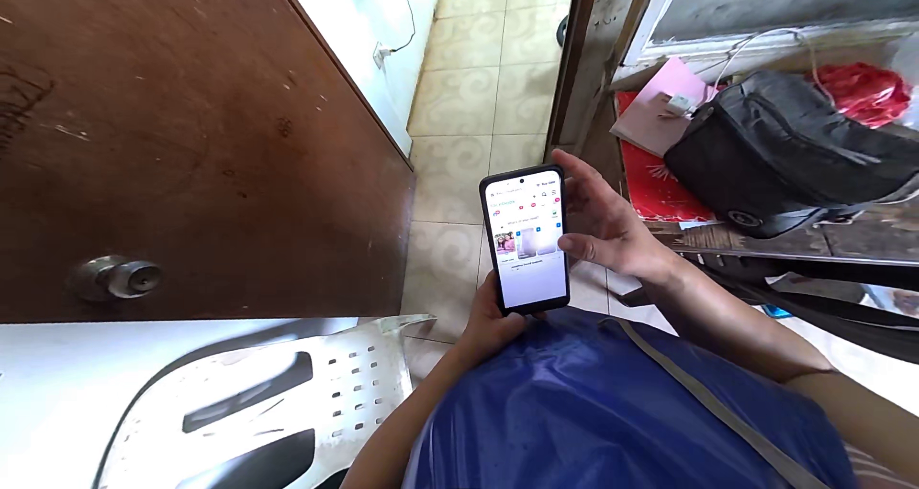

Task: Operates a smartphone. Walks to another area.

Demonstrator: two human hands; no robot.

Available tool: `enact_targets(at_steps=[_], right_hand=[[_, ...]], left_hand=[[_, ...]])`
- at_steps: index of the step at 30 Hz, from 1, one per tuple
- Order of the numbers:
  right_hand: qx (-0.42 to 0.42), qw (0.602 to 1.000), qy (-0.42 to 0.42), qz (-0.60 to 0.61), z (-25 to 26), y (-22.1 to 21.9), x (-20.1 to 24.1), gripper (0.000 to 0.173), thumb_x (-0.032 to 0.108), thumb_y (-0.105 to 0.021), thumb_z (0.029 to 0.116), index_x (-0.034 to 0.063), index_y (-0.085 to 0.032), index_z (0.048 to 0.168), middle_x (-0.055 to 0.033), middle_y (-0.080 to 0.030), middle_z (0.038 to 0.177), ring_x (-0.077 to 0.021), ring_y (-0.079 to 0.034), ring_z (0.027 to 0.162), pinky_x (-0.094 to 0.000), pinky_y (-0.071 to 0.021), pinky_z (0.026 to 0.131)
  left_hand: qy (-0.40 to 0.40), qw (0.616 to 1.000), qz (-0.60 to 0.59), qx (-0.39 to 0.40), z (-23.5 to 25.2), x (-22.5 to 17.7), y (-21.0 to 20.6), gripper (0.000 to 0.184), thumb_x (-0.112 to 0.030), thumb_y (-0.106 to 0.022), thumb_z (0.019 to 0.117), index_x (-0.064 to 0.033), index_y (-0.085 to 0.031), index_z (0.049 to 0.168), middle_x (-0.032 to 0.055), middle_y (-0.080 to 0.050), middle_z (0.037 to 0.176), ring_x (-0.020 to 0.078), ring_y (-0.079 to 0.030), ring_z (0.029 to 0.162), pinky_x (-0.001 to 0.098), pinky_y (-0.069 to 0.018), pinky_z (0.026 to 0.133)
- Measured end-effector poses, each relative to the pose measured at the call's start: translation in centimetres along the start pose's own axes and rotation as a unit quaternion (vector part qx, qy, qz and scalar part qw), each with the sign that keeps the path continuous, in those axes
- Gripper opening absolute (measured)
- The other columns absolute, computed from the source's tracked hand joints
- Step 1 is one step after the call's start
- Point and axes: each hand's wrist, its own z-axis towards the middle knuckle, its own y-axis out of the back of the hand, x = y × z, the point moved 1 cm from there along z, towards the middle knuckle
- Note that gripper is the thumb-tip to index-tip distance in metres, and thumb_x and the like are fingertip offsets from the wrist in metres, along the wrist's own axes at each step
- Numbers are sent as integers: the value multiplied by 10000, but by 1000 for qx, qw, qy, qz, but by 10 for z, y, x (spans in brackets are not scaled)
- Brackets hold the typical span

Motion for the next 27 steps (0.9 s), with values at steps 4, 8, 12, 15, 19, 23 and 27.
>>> enact_targets(at_steps=[4, 8, 12, 15, 19, 23, 27], right_hand=[[-2, 1000, 9, -6, 0, 2, -1, 910, 274, -699, 883, -45, -194, 1570, -31, -619, 1233, -3, -616, 1105, -197, -516, 979], [-38, 999, -34, -15, 2, -3, 2, 852, 147, -667, 837, -9, -246, 1562, -35, -630, 1187, -13, -636, 1042, -193, -539, 913], [-136, 987, -88, 16, 12, -17, 6, 627, 56, -614, 818, 75, -405, 1409, -2, -635, 1053, -16, -662, 851, -188, -575, 724], [-160, 982, -90, 42, 18, -23, 8, 558, 39, -618, 826, 95, -404, 1338, 1, -621, 1071, -16, -671, 848, -198, -592, 711], [-167, 981, -85, 43, 22, -28, 7, 553, 79, -649, 831, 102, -404, 1325, 5, -608, 1078, -14, -667, 871, -196, -593, 718], [-181, 979, -85, 37, 23, -32, 7, 541, 77, -666, 828, 107, -407, 1302, 9, -597, 1092, -2, -664, 873, -190, -594, 717], [-186, 979, -81, 4, 24, -33, 6, 551, 44, -690, 827, 88, -405, 1296, -7, -600, 1093, -3, -667, 868, -188, -595, 714]], left_hand=[[-4, 1000, 3, 11, 1, 0, 0, 596, 119, -607, 765, -111, -461, 1296, -122, -730, 1135, 40, -716, 1000, 286, -618, 848], [7, 1000, 14, 2, 3, 0, 0, 582, 114, -610, 758, -79, -436, 1278, -110, -731, 1115, 51, -723, 982, 293, -622, 835], [21, 999, 47, -17, 5, 2, -3, 591, 137, -576, 741, 46, -402, 1299, -71, -717, 1113, 53, -722, 970, 292, -622, 832], [13, 999, 47, -14, 5, 3, -3, 602, 132, -594, 755, 61, -391, 1318, -60, -716, 1145, 52, -720, 992, 290, -618, 853], [2, 998, 57, -15, 4, 5, -2, 608, 110, -600, 759, 88, -386, 1328, -47, -714, 1155, 58, -722, 986, 298, -622, 843], [6, 999, 46, -20, 3, 5, -2, 623, 119, -601, 750, 88, -382, 1332, -50, -714, 1159, 55, -721, 993, 299, -620, 853], [11, 999, 47, -27, 3, 5, -4, 634, 137, -585, 733, 101, -378, 1330, -34, -715, 1145, 64, -725, 967, 299, -621, 841]])
